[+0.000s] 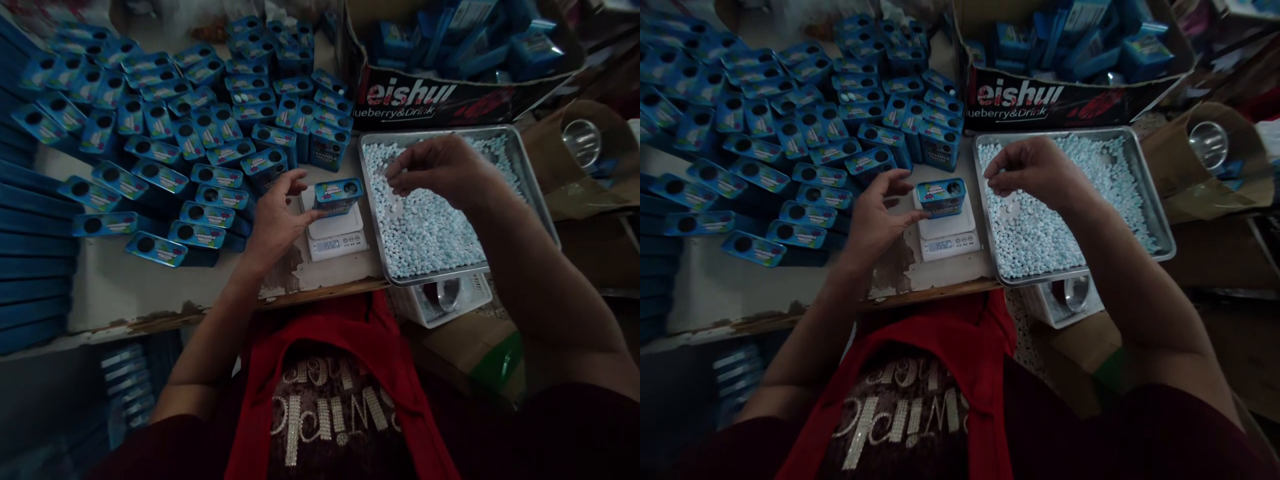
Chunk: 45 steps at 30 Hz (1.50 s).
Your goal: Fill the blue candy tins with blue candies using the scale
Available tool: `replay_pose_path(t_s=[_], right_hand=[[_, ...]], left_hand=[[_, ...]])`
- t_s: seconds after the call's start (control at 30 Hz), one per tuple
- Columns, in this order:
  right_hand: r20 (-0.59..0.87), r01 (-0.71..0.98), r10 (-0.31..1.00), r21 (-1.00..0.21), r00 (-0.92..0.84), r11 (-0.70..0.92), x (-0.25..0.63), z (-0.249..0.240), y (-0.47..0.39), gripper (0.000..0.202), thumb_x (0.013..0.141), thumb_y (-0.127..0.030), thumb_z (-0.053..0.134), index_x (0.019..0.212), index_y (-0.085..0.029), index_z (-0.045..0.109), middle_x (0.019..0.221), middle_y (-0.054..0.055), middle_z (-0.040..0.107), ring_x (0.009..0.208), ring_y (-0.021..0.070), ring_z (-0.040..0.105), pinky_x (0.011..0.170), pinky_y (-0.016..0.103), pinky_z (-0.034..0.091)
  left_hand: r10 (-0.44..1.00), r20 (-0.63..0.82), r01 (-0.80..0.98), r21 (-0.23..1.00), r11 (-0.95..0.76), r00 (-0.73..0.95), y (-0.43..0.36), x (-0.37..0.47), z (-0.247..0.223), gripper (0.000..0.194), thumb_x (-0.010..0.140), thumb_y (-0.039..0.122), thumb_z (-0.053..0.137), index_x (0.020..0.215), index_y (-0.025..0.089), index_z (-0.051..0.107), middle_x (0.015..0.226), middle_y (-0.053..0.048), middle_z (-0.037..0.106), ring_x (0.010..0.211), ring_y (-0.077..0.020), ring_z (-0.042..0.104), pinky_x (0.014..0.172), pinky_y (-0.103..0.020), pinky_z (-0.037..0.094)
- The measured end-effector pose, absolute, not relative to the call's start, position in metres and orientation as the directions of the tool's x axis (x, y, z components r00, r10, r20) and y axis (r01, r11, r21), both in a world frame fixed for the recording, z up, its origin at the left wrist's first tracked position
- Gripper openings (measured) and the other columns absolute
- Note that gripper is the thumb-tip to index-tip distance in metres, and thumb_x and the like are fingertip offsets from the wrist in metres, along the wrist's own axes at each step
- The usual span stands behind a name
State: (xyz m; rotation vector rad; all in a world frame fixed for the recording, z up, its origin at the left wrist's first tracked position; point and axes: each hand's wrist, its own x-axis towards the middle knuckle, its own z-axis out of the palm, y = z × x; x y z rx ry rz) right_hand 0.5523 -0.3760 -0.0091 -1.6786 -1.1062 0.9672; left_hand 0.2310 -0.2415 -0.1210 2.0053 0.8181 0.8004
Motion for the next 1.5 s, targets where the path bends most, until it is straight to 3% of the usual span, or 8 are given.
replay_pose_path(t_s=[0.17,0.3,0.47,0.67,0.83,1.1,1.33,1.5], right_hand=[[-0.089,0.439,0.939,-0.866,0.334,-0.238,0.563,-0.027,-0.4,0.034,0.074,-0.033,0.118,0.098,-0.025,0.095,0.105,0.007,0.09,0.106,0.0274,0.083,0.082,0.032,0.071],[-0.295,-0.063,0.834,-0.951,0.466,-0.301,0.532,-0.058,-0.422,0.041,0.1,-0.06,0.103,0.109,-0.023,0.088,0.103,0.01,0.089,0.094,0.0253,0.086,0.081,0.035,0.072],[-0.445,-0.592,0.78,-0.797,0.44,-0.121,0.494,-0.075,-0.429,0.048,0.119,-0.073,0.075,0.114,-0.026,0.078,0.104,0.008,0.087,0.097,0.025,0.087,0.093,0.038,0.077],[-0.479,-0.759,0.787,-0.651,0.388,-0.022,0.493,-0.074,-0.431,0.031,0.125,-0.045,0.068,0.106,-0.024,0.08,0.112,0.012,0.087,0.112,0.0264,0.084,0.112,0.039,0.074],[-0.491,-0.774,0.804,-0.63,0.335,-0.062,0.502,-0.078,-0.429,0.026,0.121,-0.028,0.065,0.103,-0.024,0.083,0.11,0.013,0.088,0.112,0.0265,0.085,0.115,0.041,0.073],[-0.514,-0.792,0.777,-0.609,0.362,-0.034,0.496,-0.07,-0.425,0.036,0.127,-0.04,0.059,0.104,-0.024,0.082,0.111,0.01,0.088,0.105,0.0231,0.083,0.104,0.035,0.074],[-0.41,-0.748,0.837,-0.663,0.363,-0.001,0.5,-0.079,-0.437,0.021,0.118,-0.031,0.069,0.103,-0.025,0.083,0.114,0.01,0.091,0.119,0.0266,0.085,0.115,0.04,0.073],[-0.285,-0.45,0.849,-0.891,0.445,-0.063,0.523,-0.088,-0.448,0.025,0.108,-0.045,0.078,0.118,-0.025,0.089,0.128,0.012,0.091,0.131,0.033,0.084,0.126,0.053,0.067]], left_hand=[[0.742,0.246,0.17,0.884,-0.436,0.624,-0.253,0.269,-0.128,0.057,0.091,0.015,0.101,0.142,0.026,0.077,0.138,-0.007,0.088,0.127,-0.0309,0.085,0.113,-0.042,0.07],[0.593,0.439,0.14,0.713,-0.688,0.675,-0.263,0.29,-0.109,0.035,0.102,0.019,0.088,0.136,0.028,0.084,0.135,-0.009,0.088,0.13,-0.0345,0.081,0.127,-0.052,0.063],[0.39,0.594,0.111,0.45,-0.886,0.704,-0.279,0.312,-0.097,0.04,0.113,0.017,0.064,0.134,0.039,0.091,0.139,-0.004,0.088,0.137,-0.0319,0.077,0.154,-0.065,0.032],[0.441,0.546,0.148,0.497,-0.855,0.712,-0.278,0.33,-0.119,0.045,0.105,0.017,0.066,0.142,0.033,0.086,0.141,-0.01,0.086,0.134,-0.037,0.077,0.134,-0.058,0.054],[0.494,0.556,0.181,0.523,-0.833,0.668,-0.275,0.323,-0.117,0.04,0.105,0.021,0.069,0.14,0.032,0.083,0.137,-0.01,0.087,0.129,-0.0371,0.077,0.124,-0.055,0.059],[0.358,0.653,0.084,0.412,-0.907,0.668,-0.28,0.324,-0.105,0.043,0.111,0.016,0.06,0.138,0.037,0.087,0.141,-0.007,0.087,0.136,-0.0342,0.078,0.145,-0.06,0.041],[0.439,0.67,0.008,0.543,-0.84,0.599,-0.274,0.329,-0.12,0.028,0.112,0.034,0.079,0.139,0.032,0.085,0.133,-0.009,0.087,0.127,-0.0367,0.08,0.125,-0.054,0.059],[0.714,0.464,-0.063,0.857,-0.511,0.525,-0.267,0.305,-0.123,0.047,0.1,0.055,0.1,0.135,0.03,0.082,0.123,-0.004,0.086,0.109,-0.0283,0.084,0.1,-0.04,0.071]])
